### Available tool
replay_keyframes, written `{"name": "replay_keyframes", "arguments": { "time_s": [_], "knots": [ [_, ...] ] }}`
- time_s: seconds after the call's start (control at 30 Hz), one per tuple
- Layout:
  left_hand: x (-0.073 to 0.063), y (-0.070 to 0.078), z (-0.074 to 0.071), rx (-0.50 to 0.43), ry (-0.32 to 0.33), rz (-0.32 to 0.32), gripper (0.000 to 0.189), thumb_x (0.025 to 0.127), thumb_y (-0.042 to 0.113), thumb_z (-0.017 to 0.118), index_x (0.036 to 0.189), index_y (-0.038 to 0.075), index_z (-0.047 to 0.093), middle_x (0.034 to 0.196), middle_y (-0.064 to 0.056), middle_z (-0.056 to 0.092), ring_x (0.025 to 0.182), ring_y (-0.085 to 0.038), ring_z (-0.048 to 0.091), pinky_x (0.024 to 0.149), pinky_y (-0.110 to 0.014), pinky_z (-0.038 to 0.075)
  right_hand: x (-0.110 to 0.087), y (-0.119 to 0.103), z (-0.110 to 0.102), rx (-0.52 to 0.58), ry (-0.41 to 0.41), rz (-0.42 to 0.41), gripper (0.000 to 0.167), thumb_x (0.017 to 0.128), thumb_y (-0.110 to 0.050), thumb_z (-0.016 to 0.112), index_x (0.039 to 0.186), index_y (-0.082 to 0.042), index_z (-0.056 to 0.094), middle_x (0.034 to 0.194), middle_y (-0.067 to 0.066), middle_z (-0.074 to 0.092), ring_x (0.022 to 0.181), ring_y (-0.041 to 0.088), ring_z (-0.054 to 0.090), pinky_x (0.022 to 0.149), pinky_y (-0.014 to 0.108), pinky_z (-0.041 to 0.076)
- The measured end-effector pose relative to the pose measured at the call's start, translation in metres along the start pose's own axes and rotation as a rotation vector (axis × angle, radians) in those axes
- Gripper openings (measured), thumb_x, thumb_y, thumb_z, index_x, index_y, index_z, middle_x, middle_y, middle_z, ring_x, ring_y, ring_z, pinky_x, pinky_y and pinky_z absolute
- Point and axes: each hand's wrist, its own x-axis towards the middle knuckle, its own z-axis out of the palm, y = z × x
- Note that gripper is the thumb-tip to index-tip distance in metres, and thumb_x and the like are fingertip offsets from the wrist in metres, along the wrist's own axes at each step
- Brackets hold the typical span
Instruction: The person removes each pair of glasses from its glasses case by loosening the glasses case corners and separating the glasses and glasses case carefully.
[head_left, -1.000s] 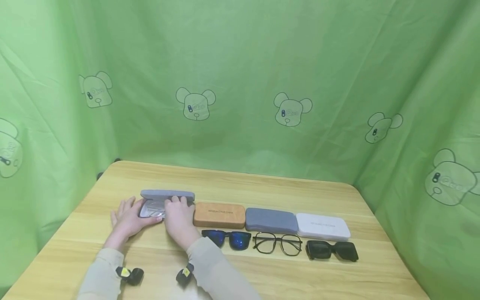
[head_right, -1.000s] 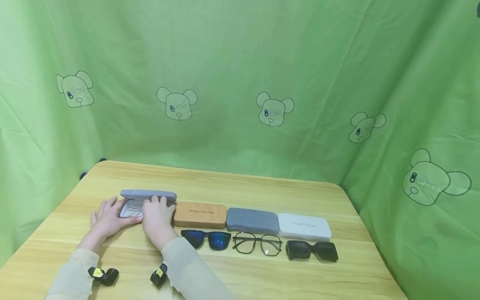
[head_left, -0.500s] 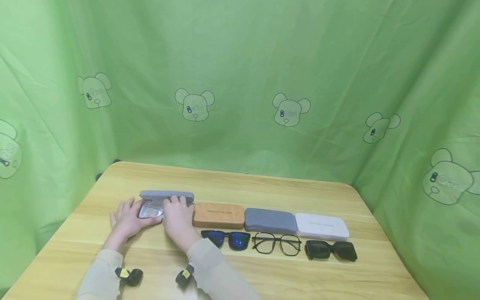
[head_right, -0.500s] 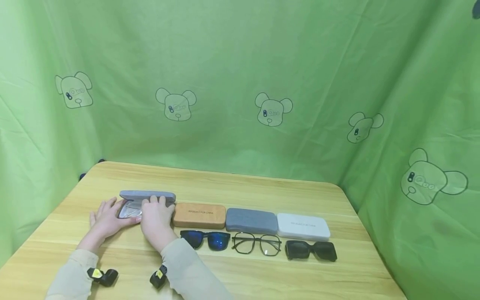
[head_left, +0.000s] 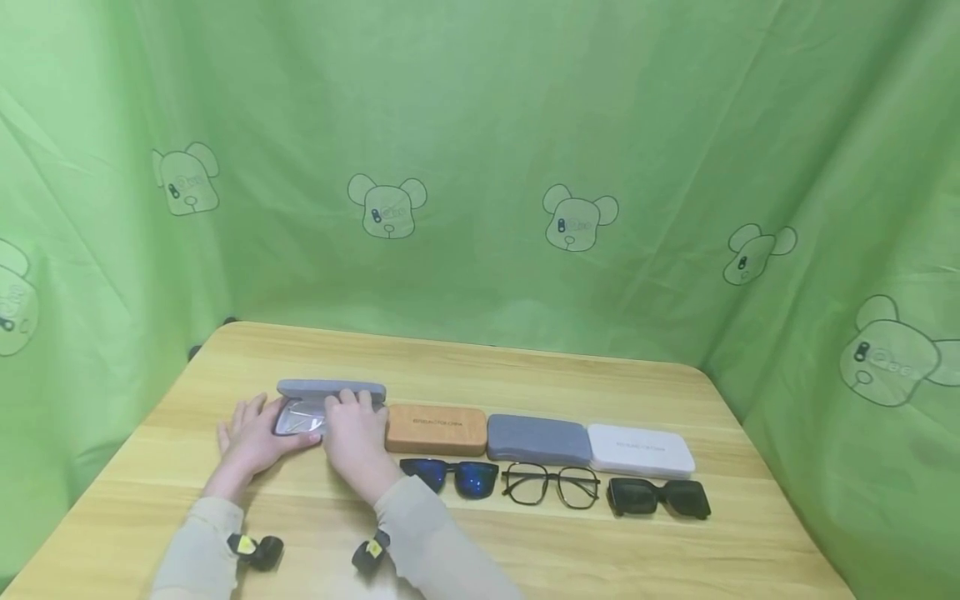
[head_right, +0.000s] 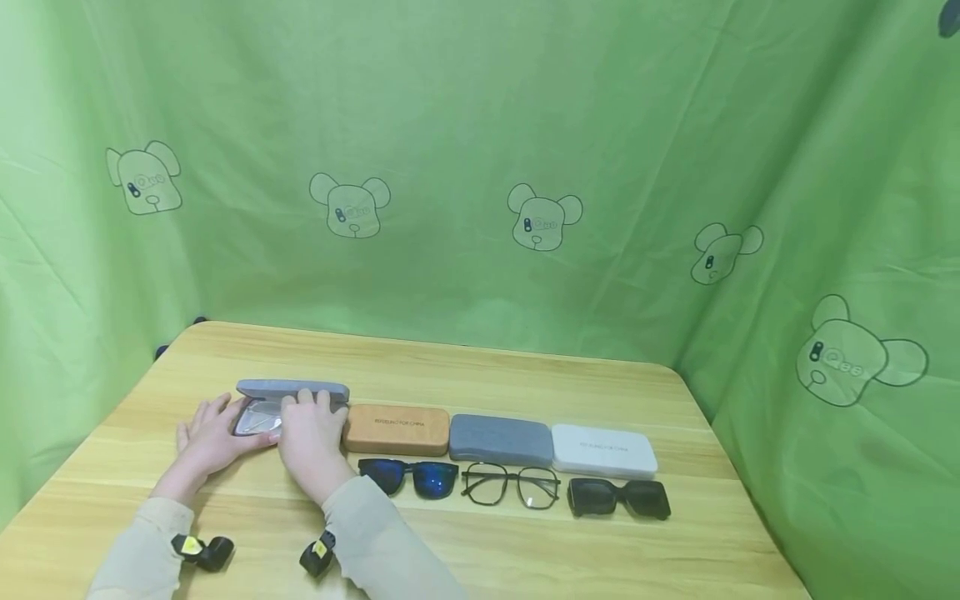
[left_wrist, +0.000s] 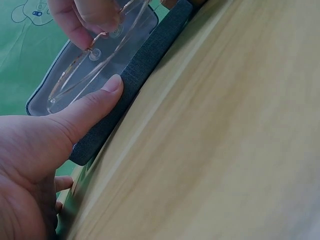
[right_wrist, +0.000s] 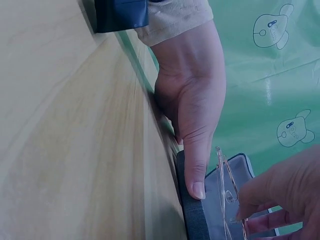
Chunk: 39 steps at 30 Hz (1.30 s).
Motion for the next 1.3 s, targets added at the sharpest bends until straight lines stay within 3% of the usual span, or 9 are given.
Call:
{"name": "replay_keyframes", "arguments": {
  "time_s": [0.23,1.07,1.3],
  "knots": [
    [0.0,-0.001,0.0,0.003,-0.006,0.004,0.111,0.072,0.066,0.072,0.15,0.001,0.028,0.155,-0.037,0.006,0.14,-0.062,-0.003,0.105,-0.078,-0.014,-0.002,0.001,-0.005,0.015,-0.009,-0.009,0.029,0.078,-0.029,0.077,0.106,-0.027,0.068,0.105,-0.01,0.065,0.099,0.013,0.056,0.08,0.039,0.053],
    [0.0,-0.003,-0.001,0.03,0.002,0.028,0.108,0.072,0.065,0.072,0.149,0.002,0.03,0.155,-0.035,0.009,0.14,-0.061,-0.001,0.106,-0.079,-0.011,-0.022,0.008,-0.026,0.085,0.04,-0.063,0.031,0.079,-0.025,0.075,0.108,-0.025,0.068,0.108,-0.009,0.065,0.101,0.014,0.056,0.086,0.041,0.051],
    [-0.001,-0.003,-0.003,0.023,-0.016,0.012,0.098,0.077,0.052,0.073,0.149,0.002,0.03,0.155,-0.035,0.006,0.14,-0.061,-0.004,0.106,-0.077,-0.014,-0.032,0.012,-0.03,0.099,0.027,-0.1,0.025,0.08,-0.024,0.074,0.104,-0.024,0.068,0.106,-0.008,0.065,0.098,0.013,0.054,0.08,0.032,0.047]
  ]
}}
